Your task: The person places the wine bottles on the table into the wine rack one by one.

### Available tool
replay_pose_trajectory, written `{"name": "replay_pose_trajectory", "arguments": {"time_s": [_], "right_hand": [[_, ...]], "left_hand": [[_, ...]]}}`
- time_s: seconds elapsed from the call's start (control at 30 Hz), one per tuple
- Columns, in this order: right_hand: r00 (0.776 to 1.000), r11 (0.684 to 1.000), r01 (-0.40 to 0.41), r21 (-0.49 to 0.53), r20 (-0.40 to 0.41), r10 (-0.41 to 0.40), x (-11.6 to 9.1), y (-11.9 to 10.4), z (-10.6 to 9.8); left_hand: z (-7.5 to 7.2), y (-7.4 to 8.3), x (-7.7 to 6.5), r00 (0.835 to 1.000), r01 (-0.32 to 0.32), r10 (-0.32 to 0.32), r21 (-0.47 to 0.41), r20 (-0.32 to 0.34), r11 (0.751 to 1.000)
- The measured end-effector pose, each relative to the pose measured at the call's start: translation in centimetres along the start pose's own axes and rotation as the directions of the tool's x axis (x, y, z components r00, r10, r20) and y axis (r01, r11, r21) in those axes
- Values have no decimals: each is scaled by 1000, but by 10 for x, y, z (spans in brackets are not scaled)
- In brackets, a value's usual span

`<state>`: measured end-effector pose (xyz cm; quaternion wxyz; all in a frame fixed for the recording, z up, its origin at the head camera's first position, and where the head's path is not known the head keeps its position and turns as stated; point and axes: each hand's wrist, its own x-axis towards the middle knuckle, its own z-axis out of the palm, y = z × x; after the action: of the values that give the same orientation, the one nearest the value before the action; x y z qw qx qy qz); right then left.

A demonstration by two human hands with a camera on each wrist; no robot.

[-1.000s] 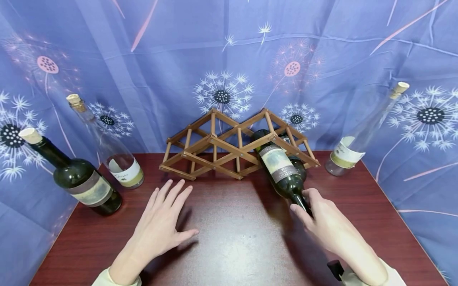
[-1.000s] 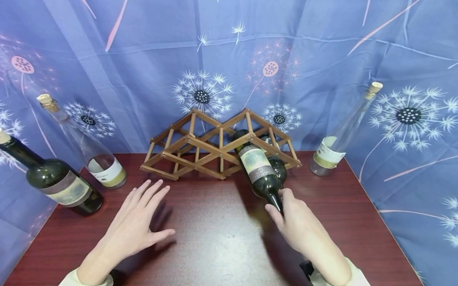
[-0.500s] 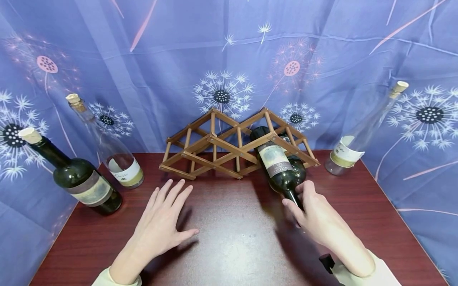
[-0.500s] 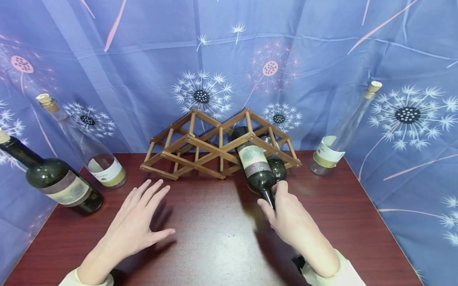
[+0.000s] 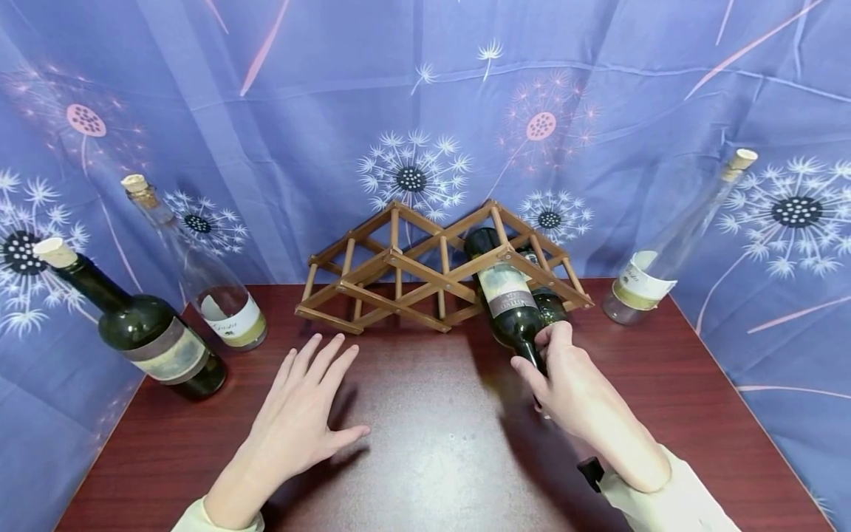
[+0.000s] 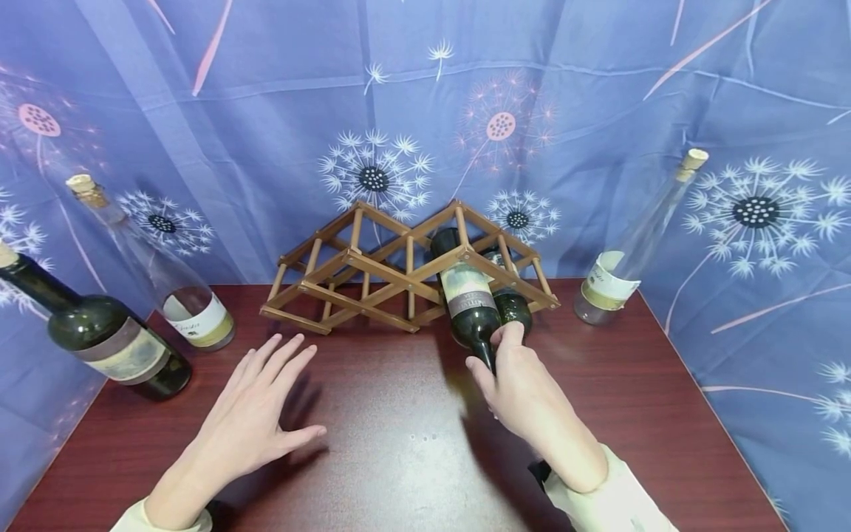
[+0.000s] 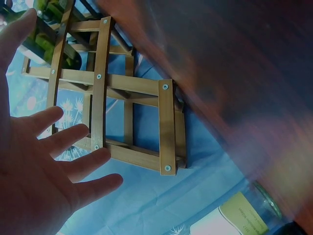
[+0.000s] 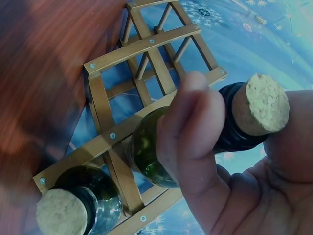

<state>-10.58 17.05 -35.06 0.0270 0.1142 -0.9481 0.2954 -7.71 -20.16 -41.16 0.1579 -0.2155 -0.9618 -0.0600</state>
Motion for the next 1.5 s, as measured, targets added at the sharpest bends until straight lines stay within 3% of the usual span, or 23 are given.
{"name": "replay_pose_trajectory", "arguments": {"time_s": [0.7,1.5], "right_hand": [[999,996,37,-77,-27,-39,21,-4,8],[1000,994,-14,-110,-3,13,42,-9,10]], "left_hand": [[1,2,-1,1000,-3,3,2,3,1000],[4,1,-1,1000,-7,7,-9,-4,1000]]}}
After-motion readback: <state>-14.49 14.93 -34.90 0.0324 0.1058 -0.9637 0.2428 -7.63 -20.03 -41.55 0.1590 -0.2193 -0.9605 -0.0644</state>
